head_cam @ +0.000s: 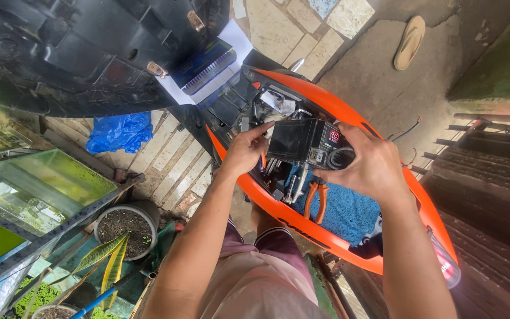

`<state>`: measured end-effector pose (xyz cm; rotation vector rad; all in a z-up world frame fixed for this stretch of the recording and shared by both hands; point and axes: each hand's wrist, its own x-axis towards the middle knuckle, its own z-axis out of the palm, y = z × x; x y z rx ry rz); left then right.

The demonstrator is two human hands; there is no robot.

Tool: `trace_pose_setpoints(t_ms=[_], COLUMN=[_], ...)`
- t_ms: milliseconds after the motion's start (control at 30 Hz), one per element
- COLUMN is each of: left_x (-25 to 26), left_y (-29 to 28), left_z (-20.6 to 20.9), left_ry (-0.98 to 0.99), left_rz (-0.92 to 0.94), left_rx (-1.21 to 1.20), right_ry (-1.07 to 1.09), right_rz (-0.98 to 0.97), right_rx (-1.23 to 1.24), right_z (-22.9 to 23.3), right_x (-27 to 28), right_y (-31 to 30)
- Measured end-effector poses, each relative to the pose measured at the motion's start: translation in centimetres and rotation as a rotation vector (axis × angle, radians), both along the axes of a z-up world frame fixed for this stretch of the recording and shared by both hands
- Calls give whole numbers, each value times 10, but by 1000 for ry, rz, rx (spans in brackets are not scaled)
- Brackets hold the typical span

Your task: The person uses a wrench and pliers to loosen and remove a bolt from the rear brake assembly of an orange motorcycle. They then place the tools and a battery into the under-seat storage compartment.

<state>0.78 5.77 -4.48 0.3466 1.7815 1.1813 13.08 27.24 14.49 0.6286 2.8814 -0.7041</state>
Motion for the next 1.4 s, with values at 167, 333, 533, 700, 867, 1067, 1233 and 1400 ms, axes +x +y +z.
trace_pose_setpoints(t_ms=[167,333,533,700,867,1067,1233,1400], left_x=[4,3,-43,-78,-78,-80,-78,-73], left_y=[4,-18,-84,-74,-43,-17,-21,-44], left_z=[8,11,10,-11,-20,-10,15,52], left_ry=[2,170,802,536,489,557,797,425], left_rz=[65,373,460,411,534,607,442,235], left_rx=[-115,-67,95,88,36,-113,-154,-109], right_ry=[40,29,14,58,3,10,28,52], right_rz=[13,6,11,59,73,95,102,152], right_rx=[22,15,21,19,-3,3,-20,-39], right_z=[1,0,-1,-1,-1,-3,0,10], right_x=[4,8,-2,-24,-39,-52,-56,-53], right_y=[0,-1,-5,-16,-26,-33,-35,-28])
